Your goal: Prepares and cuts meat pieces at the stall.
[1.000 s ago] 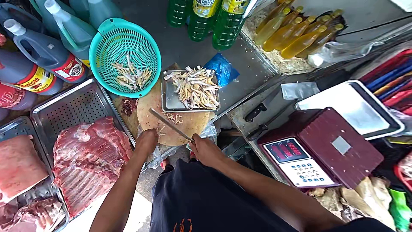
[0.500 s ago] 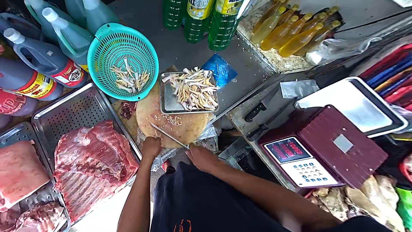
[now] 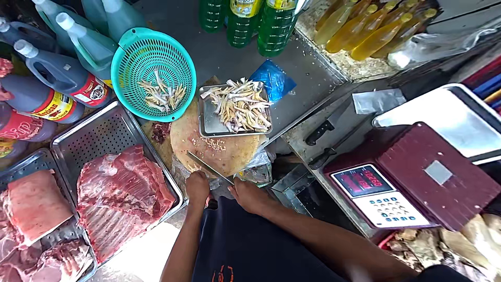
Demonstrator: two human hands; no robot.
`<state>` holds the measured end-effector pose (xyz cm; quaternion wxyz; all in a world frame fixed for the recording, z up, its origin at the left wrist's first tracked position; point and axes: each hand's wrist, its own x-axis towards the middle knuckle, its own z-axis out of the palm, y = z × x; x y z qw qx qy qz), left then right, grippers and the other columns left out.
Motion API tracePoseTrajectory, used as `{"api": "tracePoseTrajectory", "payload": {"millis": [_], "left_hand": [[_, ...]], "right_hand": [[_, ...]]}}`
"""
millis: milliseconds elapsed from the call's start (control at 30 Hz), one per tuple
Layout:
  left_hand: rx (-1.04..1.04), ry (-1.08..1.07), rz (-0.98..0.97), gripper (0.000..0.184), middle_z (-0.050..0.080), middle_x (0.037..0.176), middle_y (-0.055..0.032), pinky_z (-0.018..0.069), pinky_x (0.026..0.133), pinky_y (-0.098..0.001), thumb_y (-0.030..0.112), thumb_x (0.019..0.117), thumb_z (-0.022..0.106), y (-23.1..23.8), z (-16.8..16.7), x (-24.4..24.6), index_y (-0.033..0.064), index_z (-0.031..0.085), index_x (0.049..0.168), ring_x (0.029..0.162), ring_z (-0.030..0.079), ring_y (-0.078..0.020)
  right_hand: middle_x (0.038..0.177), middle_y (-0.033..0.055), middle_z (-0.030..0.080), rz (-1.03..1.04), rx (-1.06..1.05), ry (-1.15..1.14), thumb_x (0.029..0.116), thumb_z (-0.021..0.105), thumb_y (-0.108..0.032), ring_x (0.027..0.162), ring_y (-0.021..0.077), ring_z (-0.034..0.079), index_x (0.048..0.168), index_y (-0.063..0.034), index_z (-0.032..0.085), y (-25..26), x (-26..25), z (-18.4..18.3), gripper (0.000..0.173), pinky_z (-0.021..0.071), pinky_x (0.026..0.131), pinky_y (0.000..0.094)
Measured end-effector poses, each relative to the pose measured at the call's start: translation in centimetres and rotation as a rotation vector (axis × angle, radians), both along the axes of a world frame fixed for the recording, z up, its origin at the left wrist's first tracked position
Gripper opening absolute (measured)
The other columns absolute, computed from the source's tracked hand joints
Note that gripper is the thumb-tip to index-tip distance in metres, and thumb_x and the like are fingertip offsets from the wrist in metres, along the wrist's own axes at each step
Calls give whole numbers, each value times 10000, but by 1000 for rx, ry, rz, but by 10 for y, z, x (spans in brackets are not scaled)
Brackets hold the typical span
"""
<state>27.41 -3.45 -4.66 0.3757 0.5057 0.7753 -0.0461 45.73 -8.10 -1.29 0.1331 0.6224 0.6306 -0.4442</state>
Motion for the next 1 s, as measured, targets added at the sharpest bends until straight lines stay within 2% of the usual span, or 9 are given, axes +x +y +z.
{"api": "tracePoseTrajectory", "payload": {"millis": [100, 200, 333, 433, 533, 633, 767, 867, 1000], "left_hand": [[-44, 12, 11, 483, 739, 958, -155, 578, 846, -562, 454, 1039, 483, -3, -1, -4, 32, 707, 963, 948, 735, -313], [36, -75, 71, 471, 736, 899, -182, 591, 819, -583, 431, 1007, 577, 2, 5, -22, -13, 718, 943, 858, 737, -335], [291, -33, 66, 547, 726, 914, -210, 581, 812, -603, 451, 1084, 462, 64, 78, -46, -33, 715, 1053, 857, 722, -363], [390, 134, 42, 754, 696, 1034, -301, 511, 911, -677, 626, 1055, 402, 127, 144, -47, -65, 702, 1054, 1025, 681, -461], [462, 122, -79, 650, 692, 1025, -304, 504, 883, -702, 553, 1063, 458, 172, 170, -7, -48, 701, 1032, 1012, 674, -481], [429, -43, -325, 432, 705, 1107, -287, 490, 939, -717, 365, 1065, 522, 213, 147, 63, -7, 735, 1116, 1082, 672, -471], [303, 27, -535, 461, 697, 1140, -283, 505, 952, -696, 422, 1007, 610, 252, 64, 131, -17, 720, 1092, 1123, 665, -461], [238, 96, -533, 480, 671, 1176, -298, 506, 939, -694, 395, 930, 721, 254, 48, 146, -54, 681, 1093, 1138, 649, -467], [236, 81, -593, 471, 687, 1151, -278, 497, 935, -711, 395, 889, 767, 247, 37, 115, -16, 709, 1111, 1113, 649, -470]], "right_hand": [[1011, 197, 675, -53, 13, 14, 1107, 374, -424, 1001, 377, 695, 1209, -20, 563, 10, 11, 10, 458, 563, 860, 560], [955, 178, 676, -144, 94, 9, 1096, 368, -458, 953, 371, 699, 1185, -43, 567, 10, 41, 15, 468, 564, 829, 561], [987, 217, 694, -140, 134, -39, 1095, 338, -465, 975, 421, 706, 1228, -26, 568, -7, 73, 2, 513, 562, 827, 609], [1055, 257, 701, -99, 116, -82, 1109, 344, -432, 1022, 463, 702, 1294, -4, 550, -14, 75, -10, 510, 560, 846, 635], [1075, 253, 702, -108, 113, -97, 1109, 362, -415, 1026, 468, 703, 1321, -32, 532, -13, 71, -9, 470, 562, 833, 648], [1087, 253, 703, -148, 127, -84, 1106, 402, -410, 1023, 477, 701, 1293, -44, 552, -13, 67, -4, 437, 560, 819, 665], [1100, 243, 702, -141, 104, -70, 1111, 390, -423, 1048, 464, 699, 1291, -57, 547, -11, 68, 1, 437, 563, 836, 648], [1126, 244, 699, -159, 74, -58, 1111, 393, -430, 1081, 463, 691, 1297, -59, 546, -8, 72, 3, 442, 559, 858, 650], [1108, 246, 697, -133, 90, -22, 1113, 392, -413, 1059, 464, 696, 1286, -56, 544, -9, 72, 0, 424, 563, 842, 647]]}}
